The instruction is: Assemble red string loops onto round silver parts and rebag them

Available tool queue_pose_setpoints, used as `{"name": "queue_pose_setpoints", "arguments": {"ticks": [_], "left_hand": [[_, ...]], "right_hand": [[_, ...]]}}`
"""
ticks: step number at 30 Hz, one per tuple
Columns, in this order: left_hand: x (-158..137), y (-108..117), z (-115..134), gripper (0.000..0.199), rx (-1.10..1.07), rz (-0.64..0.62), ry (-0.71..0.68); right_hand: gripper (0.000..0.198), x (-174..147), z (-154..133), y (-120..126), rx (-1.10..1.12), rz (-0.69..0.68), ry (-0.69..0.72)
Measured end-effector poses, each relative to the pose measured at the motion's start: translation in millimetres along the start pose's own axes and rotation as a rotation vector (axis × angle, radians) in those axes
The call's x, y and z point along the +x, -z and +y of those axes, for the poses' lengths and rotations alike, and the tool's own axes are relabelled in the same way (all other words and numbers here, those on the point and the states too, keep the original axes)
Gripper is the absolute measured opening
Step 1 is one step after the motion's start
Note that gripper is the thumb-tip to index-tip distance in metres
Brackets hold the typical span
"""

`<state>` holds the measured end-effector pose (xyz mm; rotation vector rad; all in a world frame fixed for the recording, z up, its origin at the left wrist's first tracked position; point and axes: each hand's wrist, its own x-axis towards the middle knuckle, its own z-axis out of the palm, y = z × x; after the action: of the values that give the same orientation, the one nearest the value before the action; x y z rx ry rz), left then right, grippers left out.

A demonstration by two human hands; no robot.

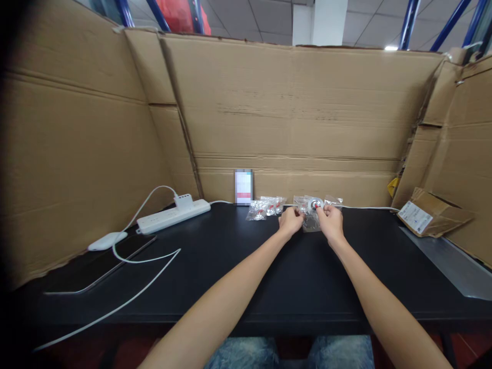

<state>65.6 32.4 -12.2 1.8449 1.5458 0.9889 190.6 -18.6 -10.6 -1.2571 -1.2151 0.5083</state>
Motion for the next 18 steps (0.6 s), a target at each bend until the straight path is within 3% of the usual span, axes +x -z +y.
{"name": "queue_pose_setpoints", "arguments": {"ticks": [3, 7, 11, 18], "left_hand": [[-0.7, 16.9, -3.7, 0.007, -0.391, -0.099, -0.118], [-7.5, 52.1, -13.8, 0.009, -0.452, -0.079, -0.3], [-19.3, 80.8, -24.6, 0.017, -0.435, -0.256, -0.375], [-24.9, 104.3, -21.6, 0.019, -0.478, -0.369, -0.436]], "right_hand": [[0.012, -6.3, -9.8, 0.0, -0.212, 0.001, 0.216], [0.007, -17.7, -20.2, -6.5, -0.377, -0.133, 0.424], [0.007, -22.9, -18.9, -12.7, -0.461, -0.198, 0.438], [0.007, -15.9, -13.7, -7.4, -0.454, -0.058, 0.344]]}}
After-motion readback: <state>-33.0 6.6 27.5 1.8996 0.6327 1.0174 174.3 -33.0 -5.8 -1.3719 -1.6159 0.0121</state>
